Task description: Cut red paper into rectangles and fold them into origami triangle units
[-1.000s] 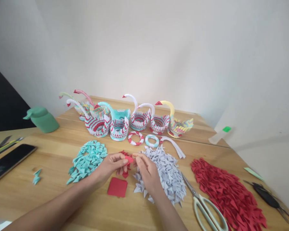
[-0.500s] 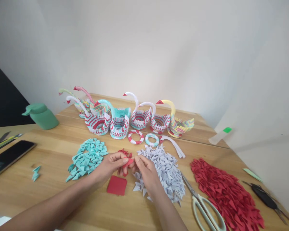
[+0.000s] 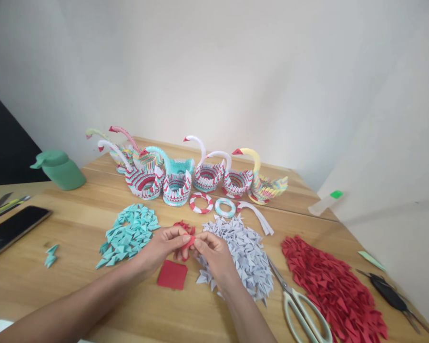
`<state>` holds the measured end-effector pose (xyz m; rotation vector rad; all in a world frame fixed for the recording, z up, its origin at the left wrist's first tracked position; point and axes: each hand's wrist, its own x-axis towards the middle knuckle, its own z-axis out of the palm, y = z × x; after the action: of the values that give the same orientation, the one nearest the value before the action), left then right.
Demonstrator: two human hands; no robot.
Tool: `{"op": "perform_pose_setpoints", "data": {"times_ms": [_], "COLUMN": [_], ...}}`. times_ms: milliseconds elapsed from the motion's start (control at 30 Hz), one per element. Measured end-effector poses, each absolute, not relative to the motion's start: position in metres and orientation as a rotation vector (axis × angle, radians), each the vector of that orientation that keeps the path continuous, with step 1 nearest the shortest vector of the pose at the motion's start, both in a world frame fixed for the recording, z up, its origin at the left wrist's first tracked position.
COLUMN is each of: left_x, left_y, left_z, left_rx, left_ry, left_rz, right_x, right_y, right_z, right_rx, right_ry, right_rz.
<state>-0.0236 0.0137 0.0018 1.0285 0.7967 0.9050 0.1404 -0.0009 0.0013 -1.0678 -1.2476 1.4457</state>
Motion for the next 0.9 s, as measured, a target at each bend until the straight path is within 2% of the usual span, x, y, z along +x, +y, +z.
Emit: {"op": "perform_pose_setpoints", "data": {"times_ms": [433, 567, 700, 900], "left_x": [-0.021, -0.022, -0.025, -0.028], "left_y": [0.010, 0.008, 0.013, 0.017], "left_z": [0.004, 0.006, 0.008, 0.003], "left_rx": [1.211, 1.370, 1.195, 1.003], "left_ry": [0.914, 0.959, 0.888, 0.824], "left_rz": [0.983, 1.057, 0.961, 0.870], "right_x": [0.141, 0.140, 0.145, 0.150], "right_y": [-0.001, -0.002, -0.003, -0.001], "right_z": [0.001, 0.004, 0.008, 0.010], "right_rx": [-1.216, -1.287, -1.257, -1.126], "right_ry": [-1.342, -1.484, -1.603, -1.868], "right_rz": [1.368, 1.182, 0.992, 0.478]}}
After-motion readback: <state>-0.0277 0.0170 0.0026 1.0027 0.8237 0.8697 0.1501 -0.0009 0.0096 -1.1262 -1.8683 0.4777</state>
